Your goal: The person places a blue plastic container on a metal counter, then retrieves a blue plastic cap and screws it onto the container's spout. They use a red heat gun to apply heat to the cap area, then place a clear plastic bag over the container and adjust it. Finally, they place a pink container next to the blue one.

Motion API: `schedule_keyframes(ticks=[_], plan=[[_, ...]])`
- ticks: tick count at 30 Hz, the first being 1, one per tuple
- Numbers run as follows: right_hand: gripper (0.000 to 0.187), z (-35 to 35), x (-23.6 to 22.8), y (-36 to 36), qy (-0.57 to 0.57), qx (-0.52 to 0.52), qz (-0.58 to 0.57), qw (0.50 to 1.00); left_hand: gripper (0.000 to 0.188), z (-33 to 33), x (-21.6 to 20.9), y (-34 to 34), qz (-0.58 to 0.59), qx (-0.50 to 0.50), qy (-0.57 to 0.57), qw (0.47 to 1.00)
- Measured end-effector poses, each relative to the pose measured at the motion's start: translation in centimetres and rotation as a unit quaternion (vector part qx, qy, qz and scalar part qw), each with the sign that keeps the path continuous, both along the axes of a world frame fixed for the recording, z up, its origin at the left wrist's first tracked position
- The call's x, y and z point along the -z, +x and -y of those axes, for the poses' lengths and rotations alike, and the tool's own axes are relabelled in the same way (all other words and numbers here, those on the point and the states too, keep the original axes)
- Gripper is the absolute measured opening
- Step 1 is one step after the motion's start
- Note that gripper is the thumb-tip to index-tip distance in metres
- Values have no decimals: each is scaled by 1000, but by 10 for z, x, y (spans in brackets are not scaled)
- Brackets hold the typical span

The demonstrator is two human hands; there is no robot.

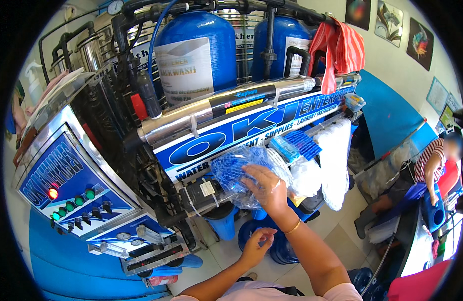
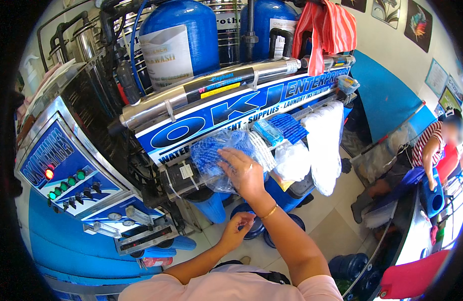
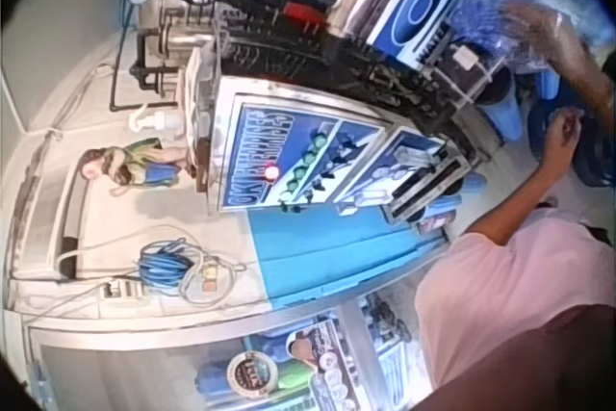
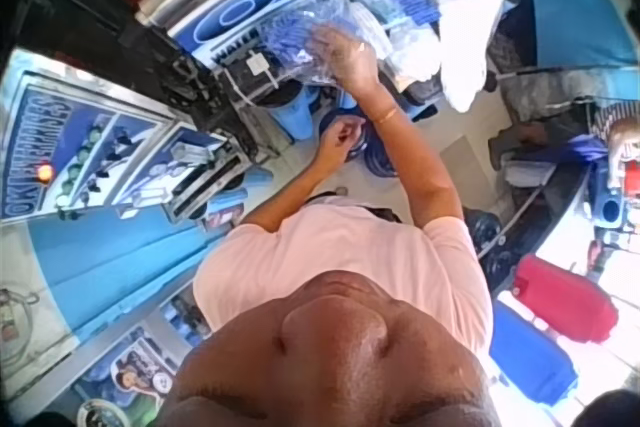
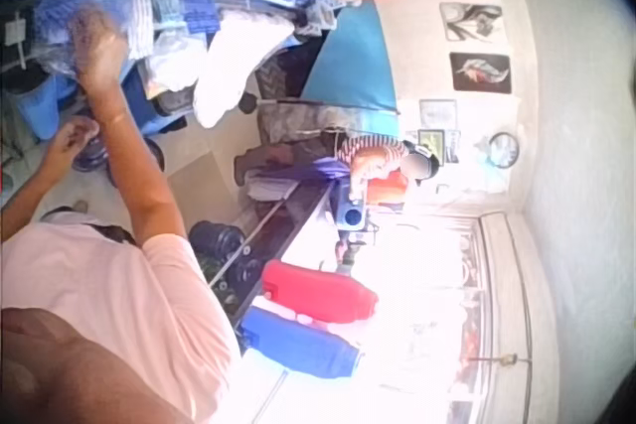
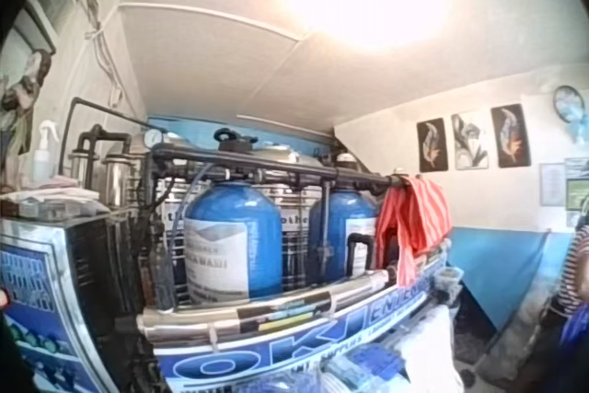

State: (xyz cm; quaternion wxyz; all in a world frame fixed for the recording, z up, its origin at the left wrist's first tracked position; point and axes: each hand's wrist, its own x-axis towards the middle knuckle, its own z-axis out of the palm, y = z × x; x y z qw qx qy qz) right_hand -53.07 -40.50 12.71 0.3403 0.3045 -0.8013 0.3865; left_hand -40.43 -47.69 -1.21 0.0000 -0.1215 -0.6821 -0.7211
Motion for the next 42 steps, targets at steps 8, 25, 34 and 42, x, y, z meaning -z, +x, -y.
schedule_keyframes(ticks=[8,25,34,42], plan=[[43,-23,1,12,194,4,4,981,56,24,-39,-28,115,-44,273,954],[31,-33,5,-1,139,-60,-13,988,86,17,-89,-53,106,27,479,871],[30,-37,-5,10,155,-39,-13,987,79,15,-82,-56,101,7,472,876],[23,-40,-6,11,70,-74,78,992,72,16,-82,-59,86,19,525,847]])
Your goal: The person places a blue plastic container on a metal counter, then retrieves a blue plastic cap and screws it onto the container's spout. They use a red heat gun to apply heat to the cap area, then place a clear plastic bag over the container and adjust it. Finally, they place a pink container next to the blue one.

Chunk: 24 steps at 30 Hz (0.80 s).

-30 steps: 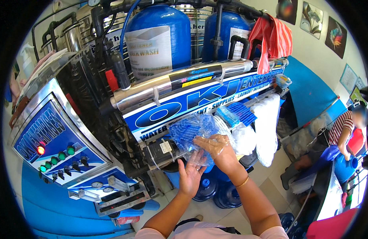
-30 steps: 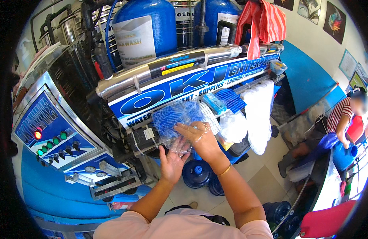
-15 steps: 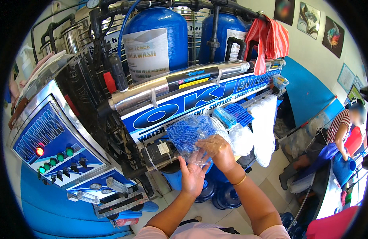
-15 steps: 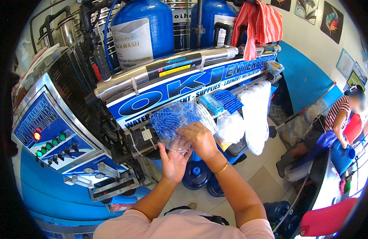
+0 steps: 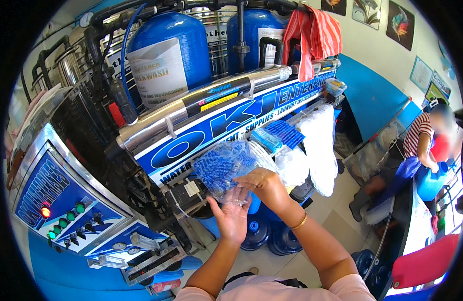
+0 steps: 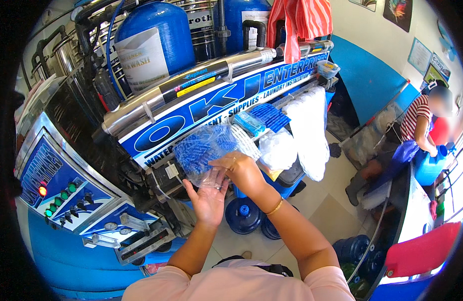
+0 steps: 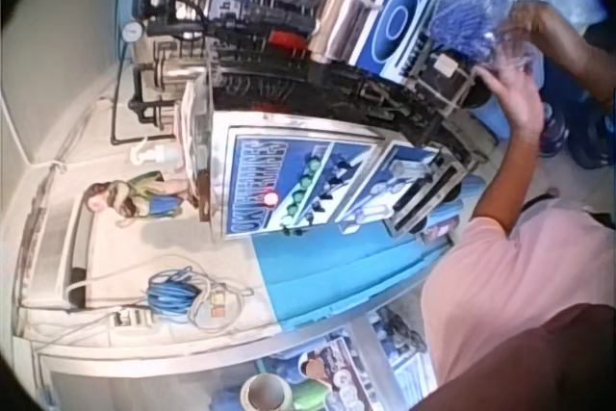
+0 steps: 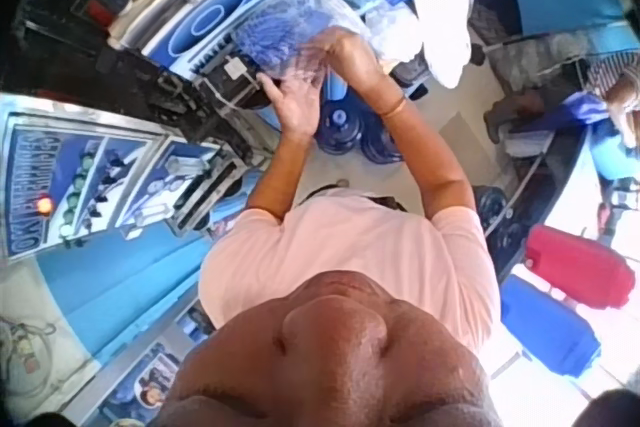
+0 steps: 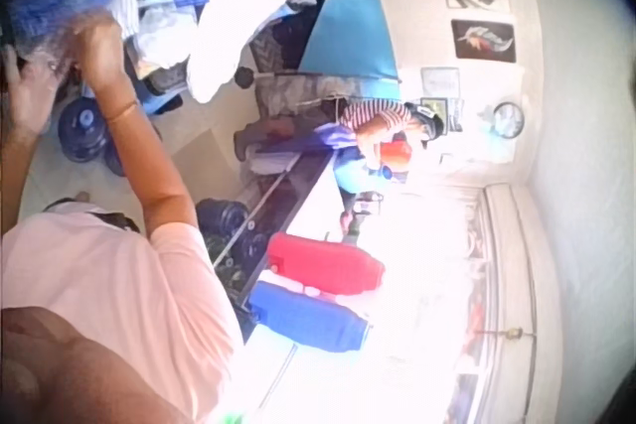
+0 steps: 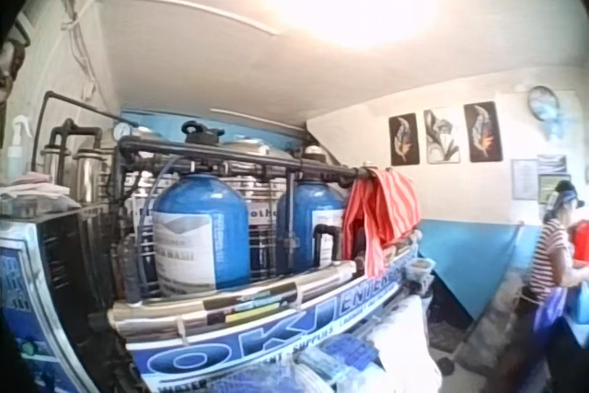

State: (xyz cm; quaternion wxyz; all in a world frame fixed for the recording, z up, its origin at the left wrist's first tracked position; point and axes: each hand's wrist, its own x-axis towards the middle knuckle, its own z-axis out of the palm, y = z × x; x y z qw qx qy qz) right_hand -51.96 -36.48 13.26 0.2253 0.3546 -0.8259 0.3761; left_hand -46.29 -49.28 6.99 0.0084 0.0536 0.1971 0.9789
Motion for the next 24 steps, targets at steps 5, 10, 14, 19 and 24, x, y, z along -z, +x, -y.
schedule_keyframes(ticks=[5,10,14,19,24], plan=[[20,-7,3,-1,-59,-41,24,997,56,-4,19,2,-72,-6,-36,997],[26,-8,3,9,64,32,83,994,53,-31,10,18,-34,43,-204,977],[36,-12,7,9,112,31,-27,993,46,-32,16,15,30,93,-161,982],[27,-17,-6,23,78,39,-119,989,52,-33,-2,13,70,110,-101,986],[30,-31,17,28,76,38,-60,995,50,-45,-10,7,80,-14,-92,992]])
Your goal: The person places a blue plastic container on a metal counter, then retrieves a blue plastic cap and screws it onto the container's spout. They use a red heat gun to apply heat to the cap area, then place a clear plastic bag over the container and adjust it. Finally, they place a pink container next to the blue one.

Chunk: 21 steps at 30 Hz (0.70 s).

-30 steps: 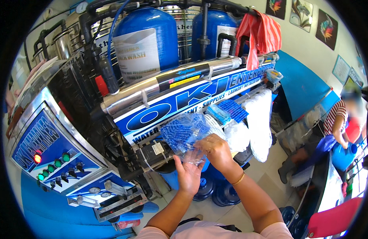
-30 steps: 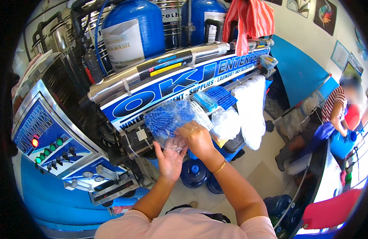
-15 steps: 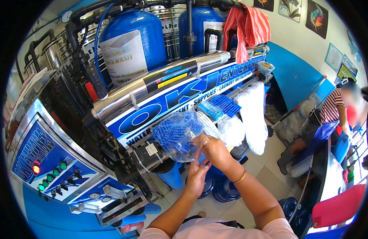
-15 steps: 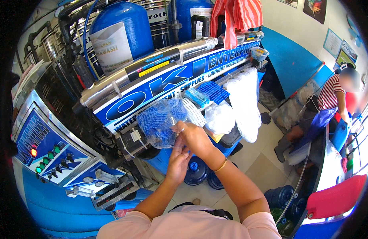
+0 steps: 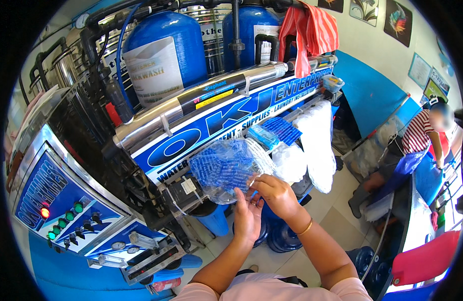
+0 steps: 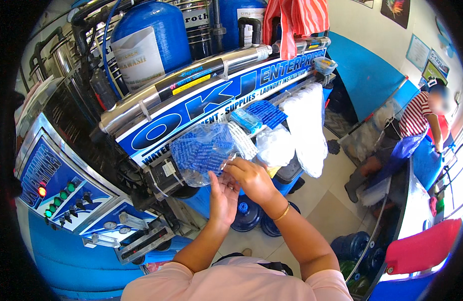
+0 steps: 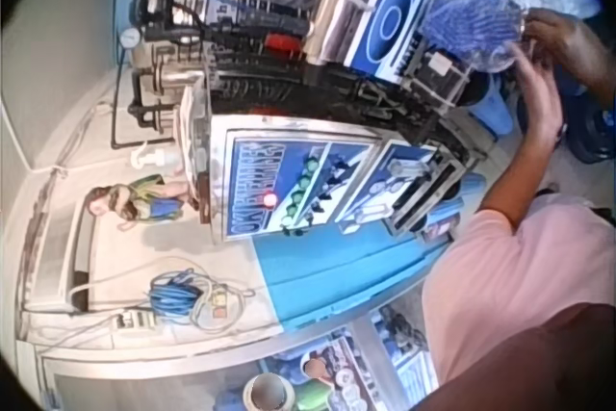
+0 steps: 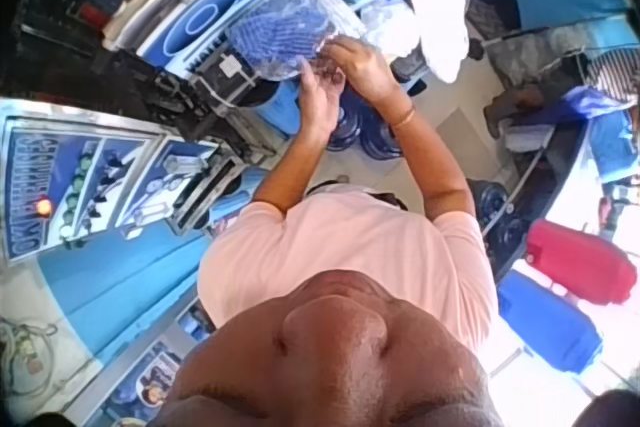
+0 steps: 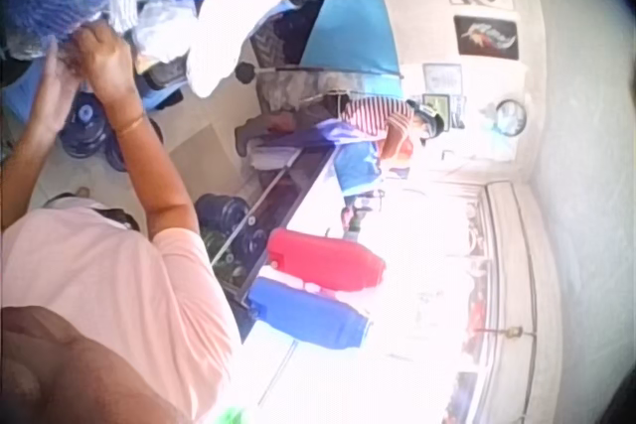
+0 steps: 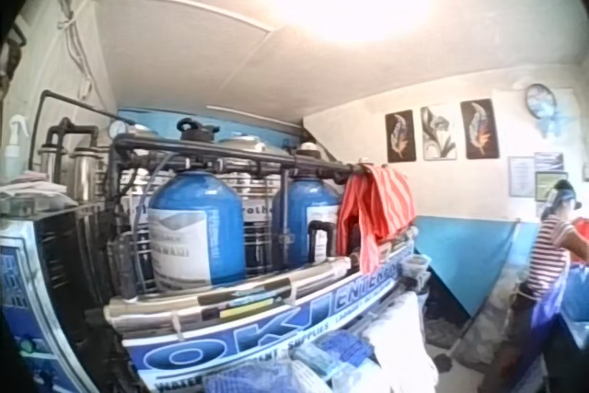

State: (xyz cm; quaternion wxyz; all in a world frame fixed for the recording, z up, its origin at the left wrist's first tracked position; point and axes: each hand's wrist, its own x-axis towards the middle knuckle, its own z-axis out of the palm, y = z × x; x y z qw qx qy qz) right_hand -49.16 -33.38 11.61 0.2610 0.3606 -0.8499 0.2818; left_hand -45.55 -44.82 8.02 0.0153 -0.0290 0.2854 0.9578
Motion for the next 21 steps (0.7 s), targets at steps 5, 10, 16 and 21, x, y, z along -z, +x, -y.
schedule_keyframes(ticks=[5,10,16,21], plan=[[24,-6,-4,3,52,-3,-50,997,37,-4,2,-8,20,-41,8,999],[24,-6,-8,5,69,-48,-87,993,28,-2,7,-15,32,-63,-19,997],[29,-9,-3,6,72,-34,-103,991,28,-12,-2,-17,51,-132,-18,990],[26,-16,-6,5,78,-35,-119,989,30,-9,-11,-23,66,-170,-11,983]])
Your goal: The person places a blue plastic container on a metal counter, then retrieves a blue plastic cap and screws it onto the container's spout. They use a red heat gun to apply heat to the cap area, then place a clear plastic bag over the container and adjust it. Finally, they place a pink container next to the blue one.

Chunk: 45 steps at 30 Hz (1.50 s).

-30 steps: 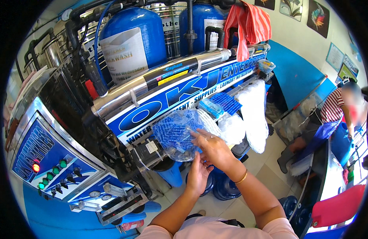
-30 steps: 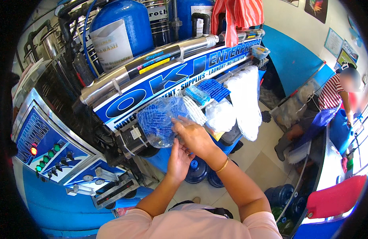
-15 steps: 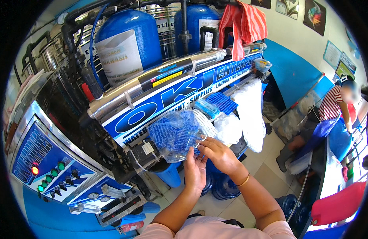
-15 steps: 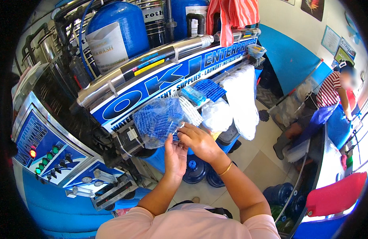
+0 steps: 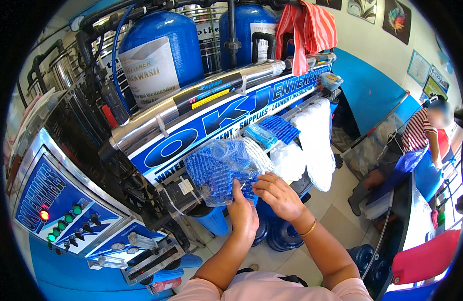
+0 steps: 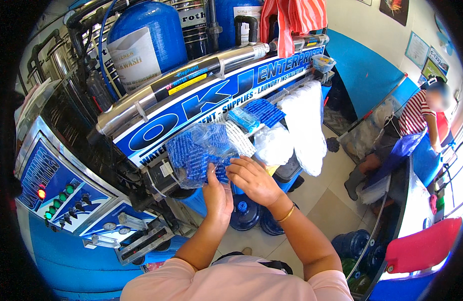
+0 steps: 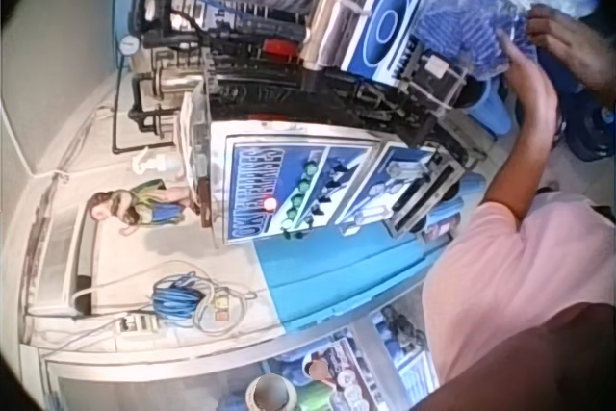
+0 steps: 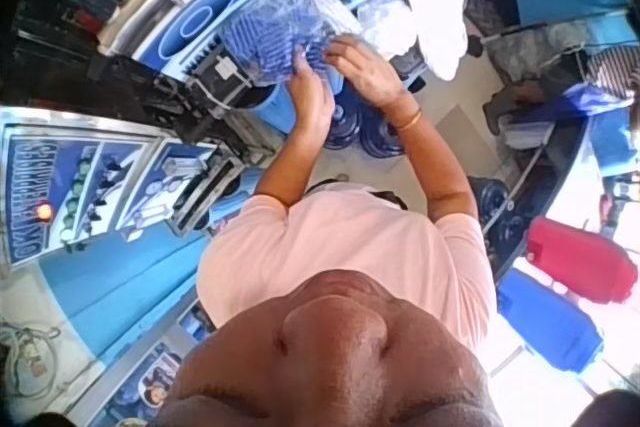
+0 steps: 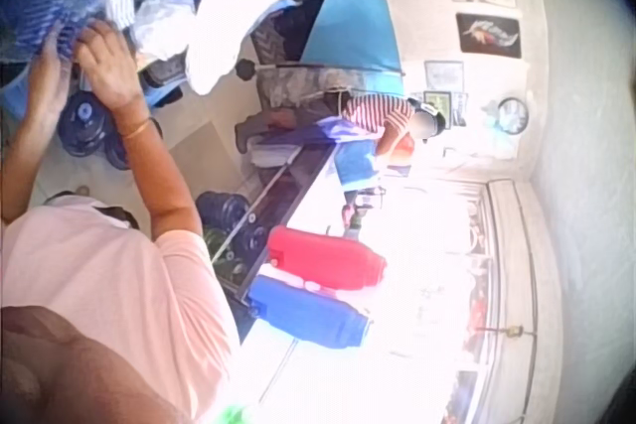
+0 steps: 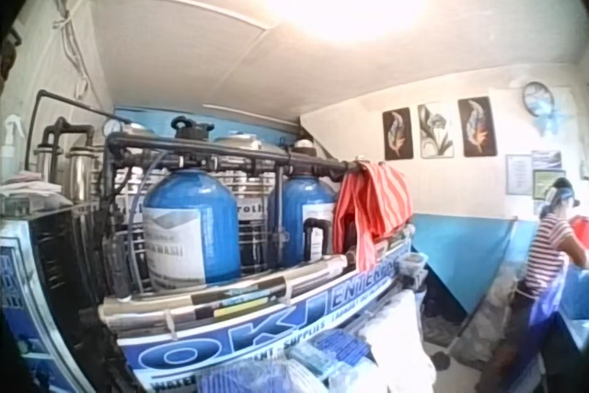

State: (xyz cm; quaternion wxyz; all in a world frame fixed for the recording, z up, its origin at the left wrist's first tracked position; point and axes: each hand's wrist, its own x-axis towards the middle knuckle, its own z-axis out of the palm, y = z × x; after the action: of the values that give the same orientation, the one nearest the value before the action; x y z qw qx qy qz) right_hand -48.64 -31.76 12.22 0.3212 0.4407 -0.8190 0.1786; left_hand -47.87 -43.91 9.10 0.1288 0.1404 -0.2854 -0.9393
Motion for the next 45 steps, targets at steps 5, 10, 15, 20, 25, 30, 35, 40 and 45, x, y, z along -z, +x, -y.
schedule_keyframes(ticks=[5,10,15,20,25,30,35,40,45], plan=[[22,-3,-1,1,-17,-6,18,1000,32,3,1,-4,12,6,64,998],[22,-11,7,-4,-73,-3,34,997,33,1,-9,-2,28,11,74,997],[22,-7,1,0,-63,37,50,996,29,2,-1,4,-12,44,70,997],[19,1,-6,0,-107,45,72,991,23,-4,-2,12,-23,76,45,996],[17,1,-10,11,-151,39,232,960,27,5,4,6,2,62,53,997],[17,-8,-12,16,-132,25,211,968,32,3,9,1,5,72,65,995],[19,-20,-14,18,-161,36,222,961,33,8,8,-3,23,74,92,993],[23,-33,-11,16,-122,35,72,989,31,4,9,-3,6,76,96,992],[26,-40,-10,16,-108,28,19,994,32,2,11,-4,8,66,108,992]])
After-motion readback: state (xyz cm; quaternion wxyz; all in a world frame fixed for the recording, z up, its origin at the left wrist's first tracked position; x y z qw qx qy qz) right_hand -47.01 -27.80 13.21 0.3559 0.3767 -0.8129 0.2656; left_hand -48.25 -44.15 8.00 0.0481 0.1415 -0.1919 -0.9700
